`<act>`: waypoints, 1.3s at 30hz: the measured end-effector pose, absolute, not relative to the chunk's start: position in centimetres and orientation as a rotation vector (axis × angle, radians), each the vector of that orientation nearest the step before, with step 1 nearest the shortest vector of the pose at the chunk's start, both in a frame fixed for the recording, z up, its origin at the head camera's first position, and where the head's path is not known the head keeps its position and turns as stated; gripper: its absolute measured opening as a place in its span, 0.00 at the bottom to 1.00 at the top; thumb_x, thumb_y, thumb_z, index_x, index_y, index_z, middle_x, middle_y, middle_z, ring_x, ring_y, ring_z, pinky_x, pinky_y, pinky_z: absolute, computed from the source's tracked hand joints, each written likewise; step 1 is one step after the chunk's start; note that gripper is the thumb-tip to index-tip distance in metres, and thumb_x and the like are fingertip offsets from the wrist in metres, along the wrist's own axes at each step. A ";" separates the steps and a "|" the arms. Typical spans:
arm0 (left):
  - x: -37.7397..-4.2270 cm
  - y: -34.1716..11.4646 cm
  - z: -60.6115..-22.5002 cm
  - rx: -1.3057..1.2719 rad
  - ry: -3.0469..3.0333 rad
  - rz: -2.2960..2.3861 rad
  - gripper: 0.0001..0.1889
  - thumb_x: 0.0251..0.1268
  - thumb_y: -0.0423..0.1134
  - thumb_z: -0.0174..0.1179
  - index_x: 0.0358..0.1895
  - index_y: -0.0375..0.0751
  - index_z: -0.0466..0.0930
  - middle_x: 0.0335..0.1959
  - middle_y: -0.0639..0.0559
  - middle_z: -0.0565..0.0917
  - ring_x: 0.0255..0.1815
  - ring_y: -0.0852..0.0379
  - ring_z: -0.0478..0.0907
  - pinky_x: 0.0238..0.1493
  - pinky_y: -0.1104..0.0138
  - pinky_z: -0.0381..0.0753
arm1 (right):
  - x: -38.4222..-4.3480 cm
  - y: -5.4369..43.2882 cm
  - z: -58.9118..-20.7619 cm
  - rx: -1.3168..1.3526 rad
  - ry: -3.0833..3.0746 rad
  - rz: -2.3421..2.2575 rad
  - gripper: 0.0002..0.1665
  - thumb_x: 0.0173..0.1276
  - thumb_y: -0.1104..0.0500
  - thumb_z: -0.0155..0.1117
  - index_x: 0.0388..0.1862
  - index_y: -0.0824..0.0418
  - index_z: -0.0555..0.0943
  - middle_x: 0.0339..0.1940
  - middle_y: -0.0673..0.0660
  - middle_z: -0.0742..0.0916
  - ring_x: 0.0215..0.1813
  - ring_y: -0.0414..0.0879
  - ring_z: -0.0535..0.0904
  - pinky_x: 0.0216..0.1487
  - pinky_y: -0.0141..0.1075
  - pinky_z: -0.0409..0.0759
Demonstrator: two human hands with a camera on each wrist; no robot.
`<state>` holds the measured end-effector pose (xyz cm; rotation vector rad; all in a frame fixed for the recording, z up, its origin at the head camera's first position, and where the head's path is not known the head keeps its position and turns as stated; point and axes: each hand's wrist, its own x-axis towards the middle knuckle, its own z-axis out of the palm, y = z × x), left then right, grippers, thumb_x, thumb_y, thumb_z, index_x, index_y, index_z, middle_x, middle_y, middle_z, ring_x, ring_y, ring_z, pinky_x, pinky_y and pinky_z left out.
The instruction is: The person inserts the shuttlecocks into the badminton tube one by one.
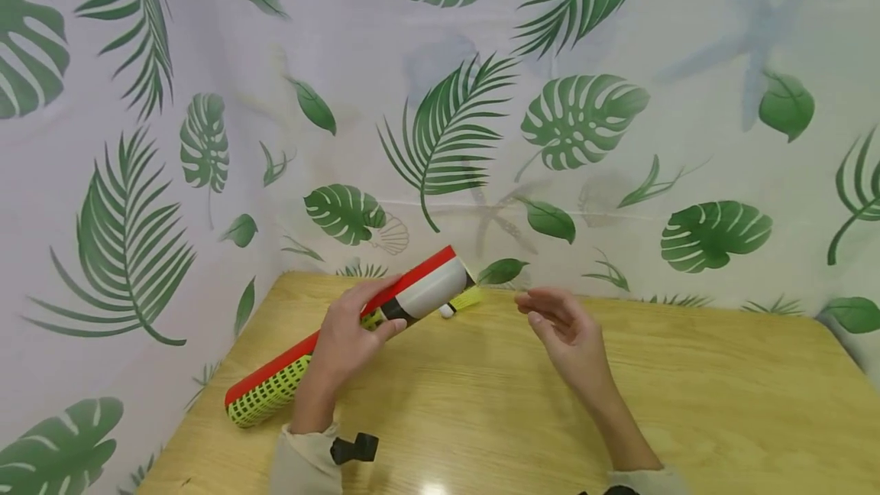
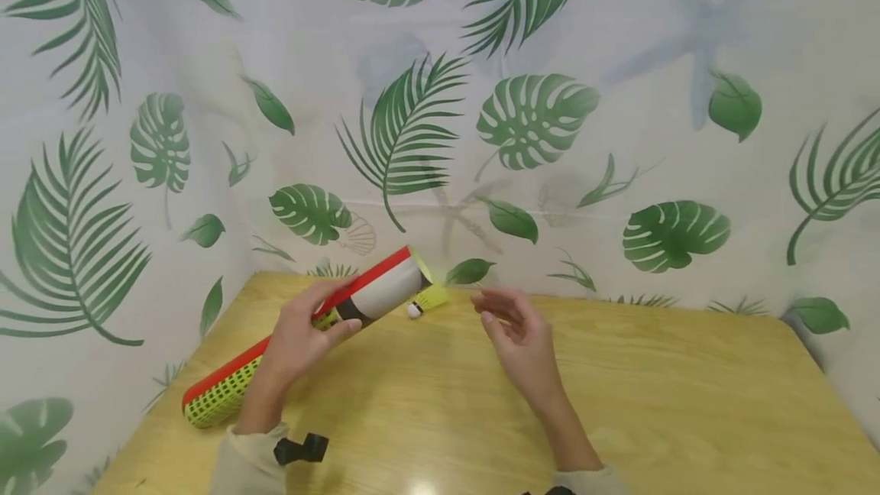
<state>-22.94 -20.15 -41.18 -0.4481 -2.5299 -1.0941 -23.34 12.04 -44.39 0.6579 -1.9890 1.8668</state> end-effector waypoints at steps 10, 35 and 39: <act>-23.2 -21.5 -41.1 -0.256 -2.593 -1.093 0.33 0.60 0.38 0.75 0.71 0.53 0.77 0.65 0.50 0.79 0.58 0.47 0.77 0.53 0.51 0.80 | -27.0 9.9 -46.8 0.512 -2.166 1.849 0.16 0.72 0.70 0.65 0.58 0.72 0.79 0.57 0.68 0.84 0.62 0.59 0.80 0.56 0.31 0.81; -23.2 -23.1 -42.3 -0.044 -2.667 -1.050 0.33 0.60 0.40 0.74 0.70 0.55 0.77 0.64 0.45 0.80 0.57 0.43 0.77 0.55 0.47 0.78 | -33.2 4.3 -49.7 0.379 -2.512 1.631 0.18 0.67 0.73 0.63 0.55 0.68 0.83 0.62 0.67 0.82 0.67 0.66 0.75 0.67 0.58 0.72; -23.3 -22.9 -42.3 -0.069 -2.669 -1.033 0.33 0.60 0.40 0.74 0.70 0.56 0.77 0.63 0.46 0.81 0.56 0.44 0.78 0.55 0.47 0.77 | -33.4 3.9 -49.6 0.311 -2.542 1.585 0.16 0.66 0.73 0.62 0.51 0.66 0.85 0.61 0.67 0.83 0.63 0.63 0.77 0.65 0.56 0.74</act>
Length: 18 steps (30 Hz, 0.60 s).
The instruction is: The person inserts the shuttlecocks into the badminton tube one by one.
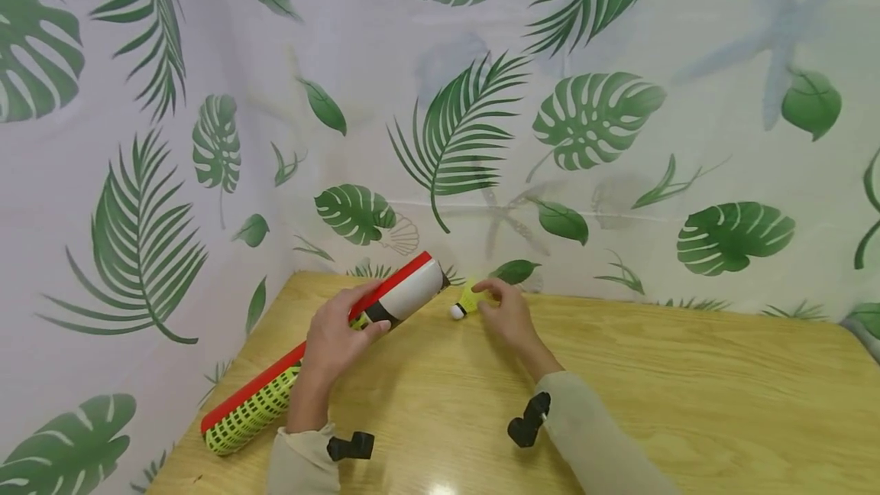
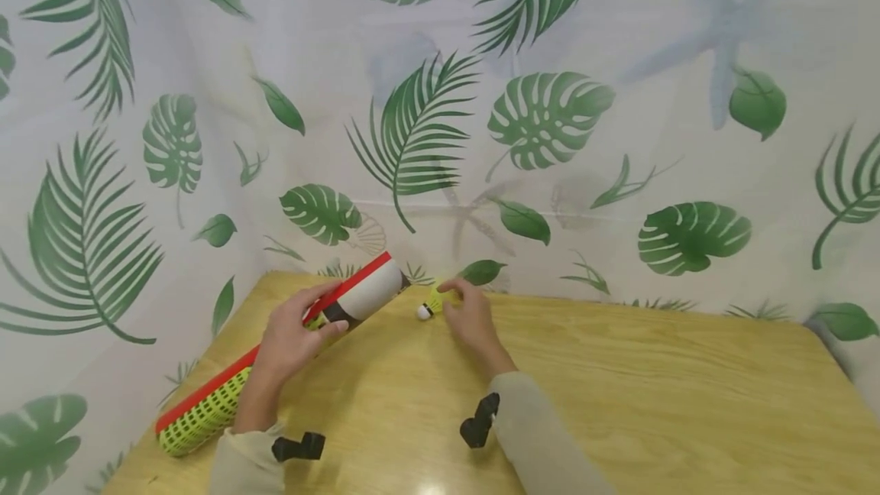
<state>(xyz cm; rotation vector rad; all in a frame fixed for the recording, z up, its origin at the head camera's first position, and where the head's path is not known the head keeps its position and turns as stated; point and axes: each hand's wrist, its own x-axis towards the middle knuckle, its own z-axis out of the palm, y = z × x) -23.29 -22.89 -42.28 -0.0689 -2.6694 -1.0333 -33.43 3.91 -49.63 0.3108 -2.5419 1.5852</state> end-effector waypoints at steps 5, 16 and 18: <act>-23.2 -22.4 -42.3 -0.075 -2.669 -1.029 0.33 0.59 0.40 0.74 0.70 0.56 0.78 0.62 0.46 0.81 0.55 0.44 0.78 0.55 0.47 0.77 | -33.5 4.1 -50.0 0.240 -2.564 1.545 0.16 0.64 0.73 0.58 0.46 0.65 0.87 0.55 0.65 0.85 0.57 0.58 0.78 0.60 0.53 0.76; -23.2 -21.6 -41.8 -0.131 -2.639 -1.065 0.33 0.59 0.39 0.74 0.70 0.54 0.78 0.62 0.46 0.81 0.55 0.45 0.78 0.54 0.49 0.78 | -32.4 5.7 -49.4 0.150 -2.512 1.584 0.11 0.72 0.68 0.59 0.46 0.65 0.88 0.49 0.61 0.88 0.52 0.55 0.84 0.54 0.49 0.81; -23.1 -21.5 -41.8 -0.144 -2.635 -1.075 0.33 0.59 0.38 0.74 0.70 0.54 0.78 0.62 0.46 0.81 0.54 0.45 0.78 0.53 0.50 0.78 | -32.1 6.1 -49.2 0.151 -2.501 1.588 0.11 0.73 0.68 0.60 0.47 0.65 0.87 0.50 0.61 0.88 0.53 0.55 0.84 0.55 0.49 0.81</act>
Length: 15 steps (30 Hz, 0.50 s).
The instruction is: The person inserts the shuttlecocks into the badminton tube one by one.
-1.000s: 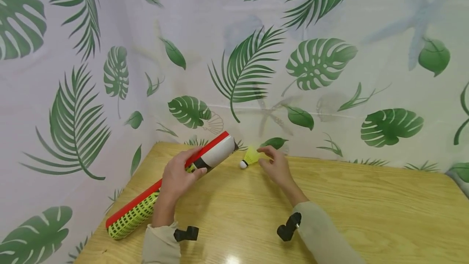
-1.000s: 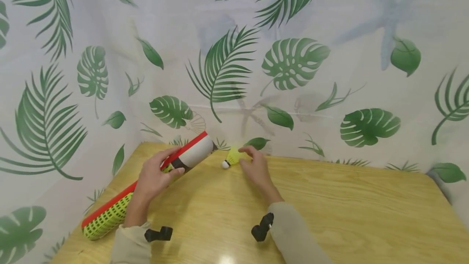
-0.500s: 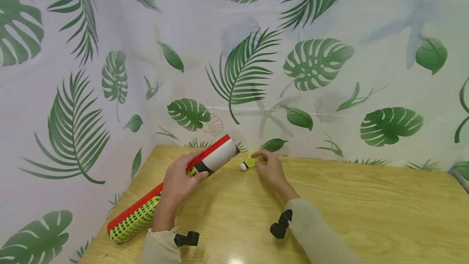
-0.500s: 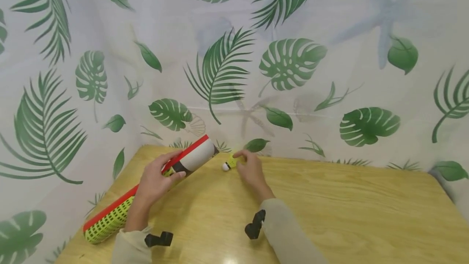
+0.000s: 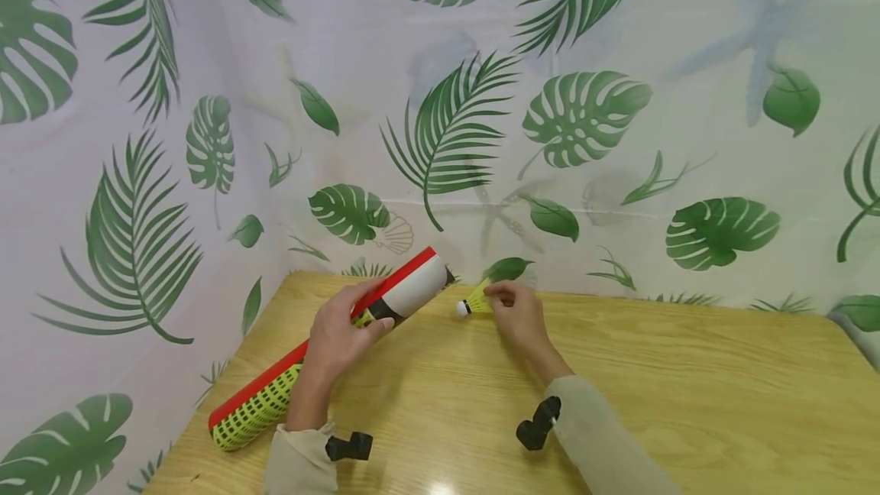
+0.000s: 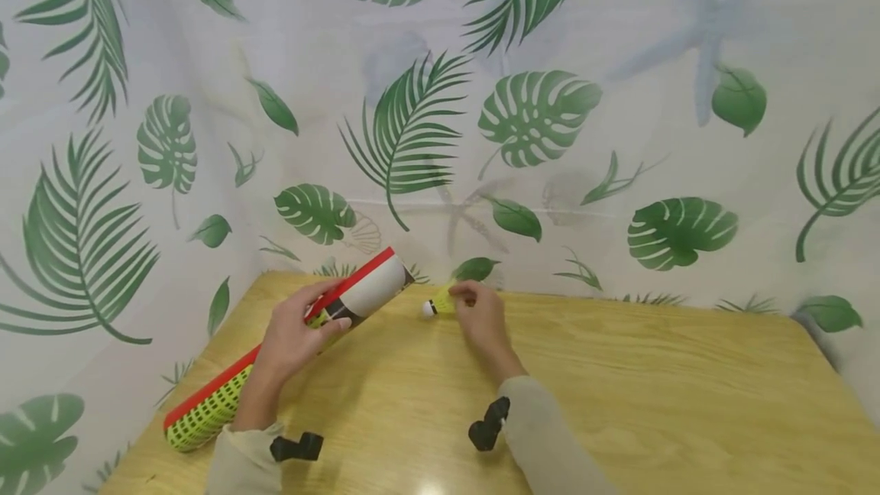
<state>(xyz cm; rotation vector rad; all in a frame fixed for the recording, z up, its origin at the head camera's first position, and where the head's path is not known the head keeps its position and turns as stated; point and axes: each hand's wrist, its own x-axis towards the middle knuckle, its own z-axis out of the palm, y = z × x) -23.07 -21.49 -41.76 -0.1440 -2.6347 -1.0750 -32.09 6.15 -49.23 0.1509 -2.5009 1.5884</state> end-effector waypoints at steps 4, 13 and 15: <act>-22.9 -21.2 -41.7 -0.163 -2.623 -1.106 0.32 0.59 0.38 0.74 0.70 0.53 0.78 0.63 0.47 0.80 0.55 0.46 0.78 0.52 0.51 0.78 | -31.5 7.2 -48.7 0.154 -2.472 1.596 0.09 0.73 0.67 0.62 0.47 0.66 0.87 0.50 0.62 0.88 0.52 0.55 0.85 0.56 0.48 0.81; -22.6 -20.2 -41.3 -0.271 -2.604 -1.127 0.33 0.58 0.37 0.74 0.70 0.50 0.78 0.64 0.47 0.80 0.54 0.47 0.78 0.50 0.52 0.78 | -29.7 10.0 -47.0 0.150 -2.394 1.579 0.10 0.72 0.70 0.62 0.48 0.68 0.87 0.49 0.63 0.89 0.53 0.56 0.85 0.57 0.46 0.81; -22.5 -20.0 -41.2 -0.281 -2.604 -1.133 0.33 0.59 0.37 0.74 0.70 0.51 0.78 0.64 0.48 0.80 0.54 0.47 0.78 0.51 0.52 0.78 | -29.3 10.7 -46.5 0.151 -2.374 1.585 0.10 0.72 0.71 0.62 0.48 0.68 0.87 0.49 0.64 0.89 0.53 0.56 0.86 0.56 0.42 0.81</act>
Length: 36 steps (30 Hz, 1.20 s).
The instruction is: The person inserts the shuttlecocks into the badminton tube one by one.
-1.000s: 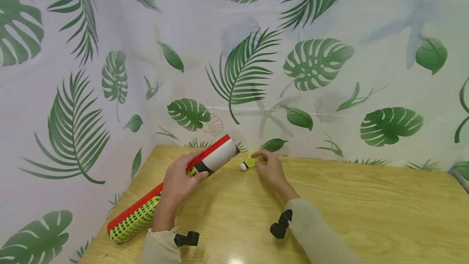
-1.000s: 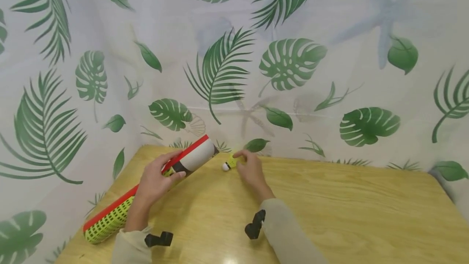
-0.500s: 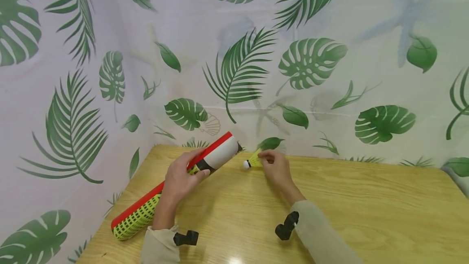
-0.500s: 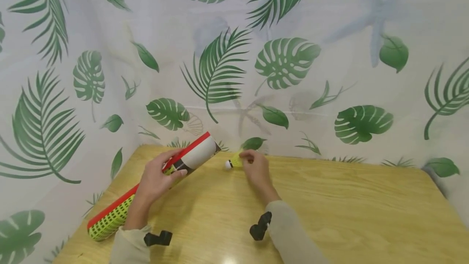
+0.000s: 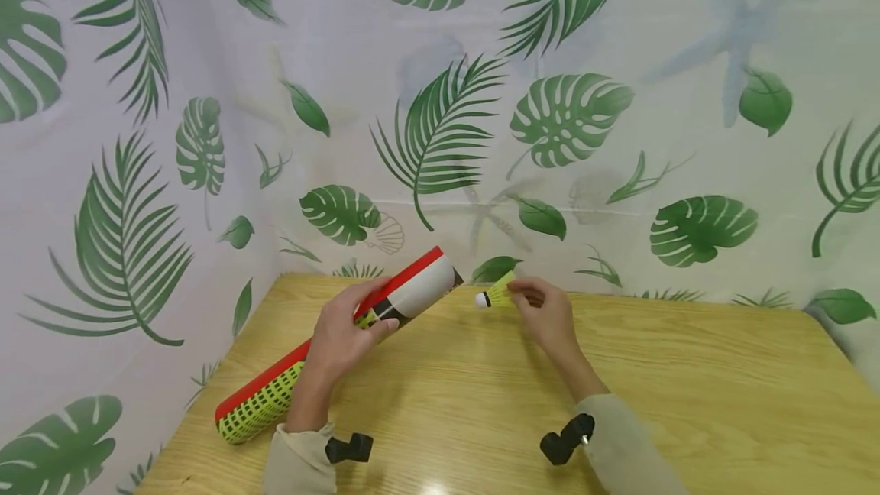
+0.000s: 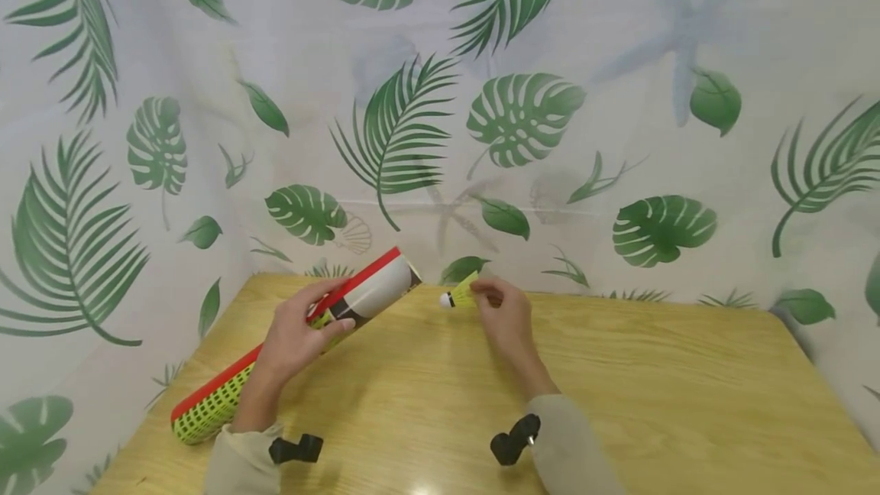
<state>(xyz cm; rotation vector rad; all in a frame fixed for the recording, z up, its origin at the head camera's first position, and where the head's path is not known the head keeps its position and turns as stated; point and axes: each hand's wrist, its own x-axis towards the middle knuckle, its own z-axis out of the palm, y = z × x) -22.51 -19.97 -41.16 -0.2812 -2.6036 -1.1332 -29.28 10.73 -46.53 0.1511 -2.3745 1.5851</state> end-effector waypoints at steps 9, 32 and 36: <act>-22.6 -19.2 -40.6 -0.359 -2.585 -1.169 0.33 0.58 0.37 0.74 0.69 0.53 0.78 0.64 0.51 0.80 0.56 0.48 0.78 0.52 0.53 0.77 | -27.4 13.8 -44.6 0.146 -2.288 1.628 0.11 0.74 0.70 0.60 0.51 0.69 0.86 0.51 0.65 0.88 0.55 0.55 0.84 0.49 0.20 0.76; -22.3 -16.3 -40.3 -0.586 -2.522 -1.301 0.33 0.59 0.36 0.76 0.69 0.57 0.78 0.65 0.56 0.80 0.61 0.51 0.76 0.55 0.53 0.79 | -22.8 18.4 -40.6 0.012 -1.980 1.616 0.11 0.72 0.70 0.64 0.51 0.67 0.87 0.47 0.55 0.90 0.49 0.31 0.84 0.52 0.22 0.78; -22.1 -15.4 -40.3 -0.641 -2.513 -1.294 0.33 0.59 0.36 0.76 0.69 0.56 0.78 0.63 0.56 0.80 0.59 0.53 0.77 0.53 0.55 0.81 | -22.1 18.4 -40.3 0.014 -1.926 1.678 0.11 0.72 0.70 0.64 0.51 0.69 0.86 0.45 0.50 0.90 0.49 0.34 0.85 0.52 0.24 0.80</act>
